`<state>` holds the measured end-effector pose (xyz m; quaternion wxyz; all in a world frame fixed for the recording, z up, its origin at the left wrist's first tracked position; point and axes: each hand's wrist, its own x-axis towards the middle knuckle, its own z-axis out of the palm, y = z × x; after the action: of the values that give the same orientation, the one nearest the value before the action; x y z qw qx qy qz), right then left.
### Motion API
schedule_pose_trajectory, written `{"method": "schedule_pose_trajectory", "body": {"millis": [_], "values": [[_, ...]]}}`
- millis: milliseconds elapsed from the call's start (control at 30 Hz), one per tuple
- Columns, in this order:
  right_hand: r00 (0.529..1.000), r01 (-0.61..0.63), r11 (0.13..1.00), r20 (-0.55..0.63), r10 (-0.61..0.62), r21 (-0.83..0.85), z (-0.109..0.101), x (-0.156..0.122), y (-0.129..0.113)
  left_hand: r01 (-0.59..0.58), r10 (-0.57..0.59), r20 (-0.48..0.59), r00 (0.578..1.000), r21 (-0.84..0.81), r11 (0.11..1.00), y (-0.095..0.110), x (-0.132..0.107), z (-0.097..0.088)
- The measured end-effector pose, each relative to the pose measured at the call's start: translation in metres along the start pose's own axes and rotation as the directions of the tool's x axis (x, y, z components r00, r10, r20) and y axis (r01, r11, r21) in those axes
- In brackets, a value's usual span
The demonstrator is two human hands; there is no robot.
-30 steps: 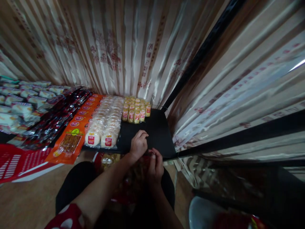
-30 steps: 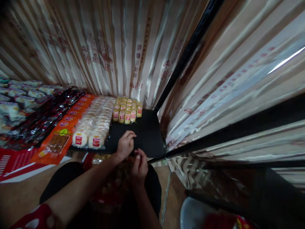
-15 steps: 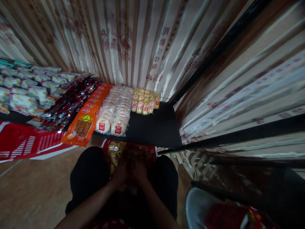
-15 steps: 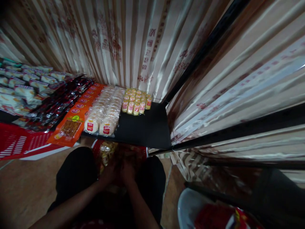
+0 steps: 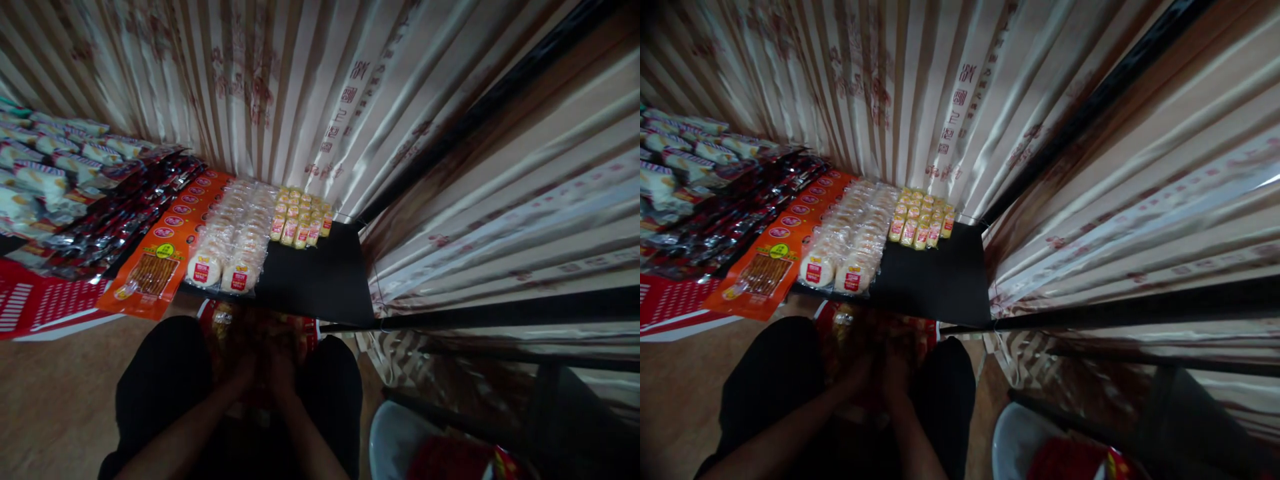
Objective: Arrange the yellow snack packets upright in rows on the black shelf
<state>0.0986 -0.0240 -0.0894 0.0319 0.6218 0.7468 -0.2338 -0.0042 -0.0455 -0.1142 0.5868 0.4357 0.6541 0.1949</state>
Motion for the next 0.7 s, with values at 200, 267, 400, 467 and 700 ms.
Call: {"method": "schedule_pose_trajectory", "body": {"millis": [200, 267, 400, 467, 700], "values": [[0.983, 0.129, 0.987, -0.142, -0.115, 0.095, -0.014, -0.004, -0.001, -0.041, 0.044, -0.046, 0.998, 0.062, 0.997, 0.009, -0.006, -0.004], [0.965, 0.155, 0.977, -0.235, -0.117, 0.150, -0.020, -0.007, -0.001, -0.092, 0.099, -0.041, 0.994, 0.156, 0.983, 0.016, -0.012, -0.007], [0.908, 0.198, 0.950, -0.411, -0.084, 0.243, -0.028, -0.013, 0.004, -0.198, 0.220, -0.075, 0.973, 0.227, 0.954, 0.033, -0.024, -0.014], [0.884, 0.202, 0.936, -0.466, -0.047, 0.289, -0.032, -0.017, 0.008, -0.228, 0.259, -0.094, 0.961, 0.259, 0.939, 0.043, -0.030, -0.016], [0.870, 0.174, 0.824, -0.476, 0.128, 0.539, -0.055, -0.032, 0.008, -0.300, 0.351, -0.136, 0.926, 0.297, 0.906, 0.090, -0.048, -0.024]]}}
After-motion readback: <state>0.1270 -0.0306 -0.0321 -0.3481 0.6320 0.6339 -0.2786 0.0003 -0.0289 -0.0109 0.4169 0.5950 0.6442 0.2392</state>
